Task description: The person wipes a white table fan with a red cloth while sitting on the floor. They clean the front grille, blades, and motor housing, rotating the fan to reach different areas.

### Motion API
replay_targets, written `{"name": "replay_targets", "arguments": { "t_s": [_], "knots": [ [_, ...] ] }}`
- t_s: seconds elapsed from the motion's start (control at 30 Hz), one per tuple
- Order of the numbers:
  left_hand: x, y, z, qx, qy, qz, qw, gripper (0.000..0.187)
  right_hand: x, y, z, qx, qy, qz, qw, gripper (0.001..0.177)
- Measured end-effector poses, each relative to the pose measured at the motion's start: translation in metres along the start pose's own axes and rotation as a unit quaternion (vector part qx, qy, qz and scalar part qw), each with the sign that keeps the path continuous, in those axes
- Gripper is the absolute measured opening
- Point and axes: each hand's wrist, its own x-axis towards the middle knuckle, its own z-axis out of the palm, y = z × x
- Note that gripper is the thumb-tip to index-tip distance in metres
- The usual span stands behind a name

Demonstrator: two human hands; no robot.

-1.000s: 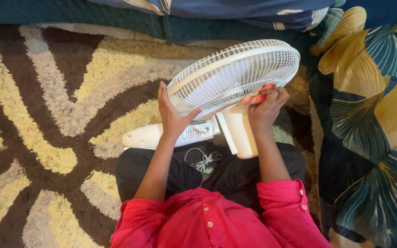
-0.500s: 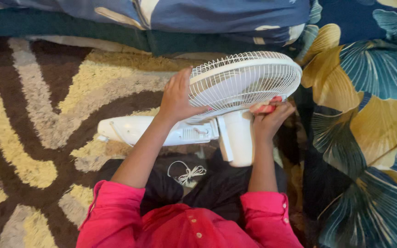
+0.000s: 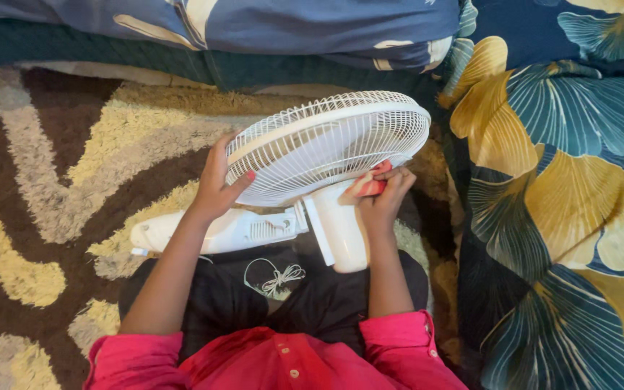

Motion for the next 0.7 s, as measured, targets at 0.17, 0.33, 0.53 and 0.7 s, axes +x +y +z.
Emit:
{"name": "replay_targets", "arguments": {
  "t_s": [0.17,0.33,0.53,0.7],
  "knots": [
    [-0.024,-0.007,0.006,0.019,0.067,-0.008,0.998,0.074,-0.008,-0.006,0.005,0.002,0.011,-0.026,1.0,0.025],
    [-0.04,-0.004,0.012,-0.021,0.115,-0.023,0.993,0.07,-0.009,-0.008,0.006,0.032,0.01,-0.008,0.999,0.024],
    [-0.055,-0.031,0.003,-0.228,0.11,-0.056,0.966,0.072,-0.023,-0.017,0.003,-0.061,-0.051,-0.012,0.997,0.024],
    [-0.091,-0.093,0.008,-0.33,0.092,-0.057,0.938,0.089,-0.044,0.004,0.007,-0.055,-0.061,0.064,0.995,0.026]
  ]
}}
